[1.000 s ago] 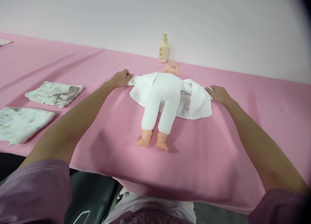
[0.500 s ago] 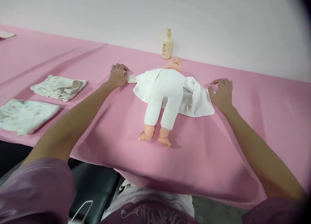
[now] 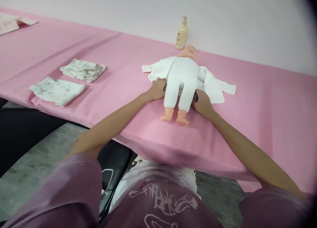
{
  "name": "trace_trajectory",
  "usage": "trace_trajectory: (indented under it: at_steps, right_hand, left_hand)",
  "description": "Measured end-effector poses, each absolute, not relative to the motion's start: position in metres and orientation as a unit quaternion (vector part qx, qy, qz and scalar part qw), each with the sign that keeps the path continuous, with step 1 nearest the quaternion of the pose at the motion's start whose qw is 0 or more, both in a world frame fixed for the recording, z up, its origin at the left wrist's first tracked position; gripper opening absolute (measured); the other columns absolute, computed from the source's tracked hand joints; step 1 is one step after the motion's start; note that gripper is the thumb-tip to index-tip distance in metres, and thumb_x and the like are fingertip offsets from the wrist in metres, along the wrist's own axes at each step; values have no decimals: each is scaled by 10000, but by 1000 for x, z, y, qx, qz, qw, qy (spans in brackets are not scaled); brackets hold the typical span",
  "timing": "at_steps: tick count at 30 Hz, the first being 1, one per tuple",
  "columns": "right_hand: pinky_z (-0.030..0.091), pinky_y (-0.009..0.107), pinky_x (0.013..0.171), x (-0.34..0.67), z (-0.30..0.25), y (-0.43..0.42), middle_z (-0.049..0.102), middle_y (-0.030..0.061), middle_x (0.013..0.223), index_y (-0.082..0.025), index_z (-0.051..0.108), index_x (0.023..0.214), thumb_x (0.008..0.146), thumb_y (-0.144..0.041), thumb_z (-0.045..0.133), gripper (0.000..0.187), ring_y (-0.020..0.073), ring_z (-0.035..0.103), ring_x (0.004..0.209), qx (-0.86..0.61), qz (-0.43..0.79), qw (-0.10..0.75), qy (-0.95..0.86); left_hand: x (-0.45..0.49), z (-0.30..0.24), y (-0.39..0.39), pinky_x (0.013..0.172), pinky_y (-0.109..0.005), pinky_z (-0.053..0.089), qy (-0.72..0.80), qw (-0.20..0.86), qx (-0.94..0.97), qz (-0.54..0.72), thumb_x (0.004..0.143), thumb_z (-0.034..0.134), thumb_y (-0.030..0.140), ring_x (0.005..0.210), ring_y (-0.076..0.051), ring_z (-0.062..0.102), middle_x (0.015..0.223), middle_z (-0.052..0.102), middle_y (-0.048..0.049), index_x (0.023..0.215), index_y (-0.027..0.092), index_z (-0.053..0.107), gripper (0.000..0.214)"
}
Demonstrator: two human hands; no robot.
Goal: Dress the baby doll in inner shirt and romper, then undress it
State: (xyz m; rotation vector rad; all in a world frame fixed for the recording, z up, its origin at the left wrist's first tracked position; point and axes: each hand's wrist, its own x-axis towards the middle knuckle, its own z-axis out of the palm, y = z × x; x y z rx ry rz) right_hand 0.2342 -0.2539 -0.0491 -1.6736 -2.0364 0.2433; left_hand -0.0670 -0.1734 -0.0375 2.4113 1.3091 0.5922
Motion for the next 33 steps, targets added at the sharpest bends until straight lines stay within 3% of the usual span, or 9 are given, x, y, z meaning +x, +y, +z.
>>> trace_trajectory:
  at_steps: [4,8,14,19,26,33]
  right_hand:
    - [523,498,902,237,-47,-253,778,175,1096,-289,545,935,904,-364,637,122,363,646,969,-605,84,243,-754]
    - [494,466,808,240,-47,-256,772,136,942,-294,482,847,912,-376,628,180,326,622,845,-575,83,274,-766]
    - [411,422,714,244,-49,-261,680,74,798,-298,432,819,878,-362,658,242,277,563,729,-576,74,298,-758]
    - [439,426,744,252,-49,-263,706,61,841,-289,486,865,881,-347,701,223,285,614,763,-581,84,276,-761]
    - [552,529,928,255,-55,-258,727,130,979,-298,495,842,866,-314,709,216,357,649,955,-574,12,283,-768]
    - [570,461,835,260,-50,-264,789,94,947,-283,609,918,945,-372,705,134,303,675,856,-587,73,295,-750]
  left_hand:
    - [-51,-29,-190,1132,-672,452,525,179,809,196,1036,741,383,1314,-502,630,1296,815,-230,1242,172,807,301]
    - [-35,-26,-205,1175,-678,406,549,153,798,195,1086,699,414,1354,-505,609,1243,819,-205,1129,202,831,254]
    - [-31,-30,-219,1216,-712,366,577,73,792,183,1134,545,381,1367,-520,630,1333,785,-245,1381,183,759,383]
    - [-37,-30,-224,1249,-688,365,579,57,793,180,1116,523,343,1396,-500,630,1417,769,-265,1424,151,720,413]
    - [-38,-32,-217,1243,-668,406,549,53,813,188,1102,535,299,1346,-493,664,1352,786,-243,1235,178,775,299]
    - [-37,-33,-215,1248,-655,429,547,48,815,184,1098,536,257,1270,-449,702,1260,816,-212,1159,188,788,268]
